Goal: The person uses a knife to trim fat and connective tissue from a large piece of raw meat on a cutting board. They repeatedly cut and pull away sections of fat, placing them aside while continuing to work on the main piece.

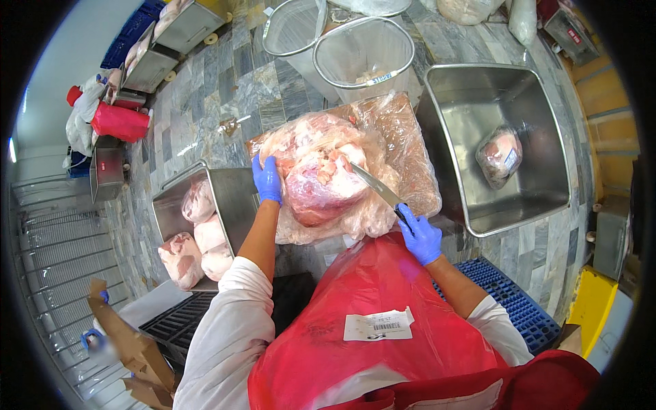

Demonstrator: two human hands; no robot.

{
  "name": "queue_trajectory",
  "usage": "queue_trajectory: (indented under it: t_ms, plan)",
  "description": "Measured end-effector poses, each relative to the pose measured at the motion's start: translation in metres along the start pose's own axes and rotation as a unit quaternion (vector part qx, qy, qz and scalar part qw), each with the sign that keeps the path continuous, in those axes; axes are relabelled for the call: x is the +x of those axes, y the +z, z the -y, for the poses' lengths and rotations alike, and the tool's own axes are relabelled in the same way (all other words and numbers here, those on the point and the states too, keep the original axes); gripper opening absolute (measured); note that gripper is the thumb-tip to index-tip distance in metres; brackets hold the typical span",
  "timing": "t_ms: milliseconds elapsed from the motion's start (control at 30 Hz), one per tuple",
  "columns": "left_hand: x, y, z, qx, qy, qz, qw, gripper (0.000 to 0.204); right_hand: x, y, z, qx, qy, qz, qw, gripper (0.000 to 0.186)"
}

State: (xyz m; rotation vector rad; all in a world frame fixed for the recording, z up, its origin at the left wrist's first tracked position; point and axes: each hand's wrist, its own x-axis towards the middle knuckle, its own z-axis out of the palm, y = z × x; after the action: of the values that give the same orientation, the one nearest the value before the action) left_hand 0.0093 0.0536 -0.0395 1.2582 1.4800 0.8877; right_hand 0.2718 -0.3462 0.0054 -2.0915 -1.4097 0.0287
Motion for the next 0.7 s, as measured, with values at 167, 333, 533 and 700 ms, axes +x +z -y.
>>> queue_trajectory:
  t_ms: [167,333,533,700]
  plan:
    - [-0.024,0.002,-0.049,0.031,0.021,0.005,0.999,0.064,0.045,-0.059,-0.019,0.222,0.104,0.160,0.956,0.051]
    - [-0.006,-0.003,-0.048,0.059,0.069,0.045,0.995,0.068,0.088,-0.106,-0.014,0.579,0.432,0.452,0.523,0.030]
    - [-0.019,0.009,-0.056,0.093,0.060,0.003,0.994,0.063,0.089,-0.100,0.009,0.340,0.299,0.523,0.722,0.024]
    - [-0.008,-0.002,-0.032,0.010,0.054,-0.021,0.998,0.065,0.093,-0.100,0.024,-0.020,0.021,0.411,0.911,0.030]
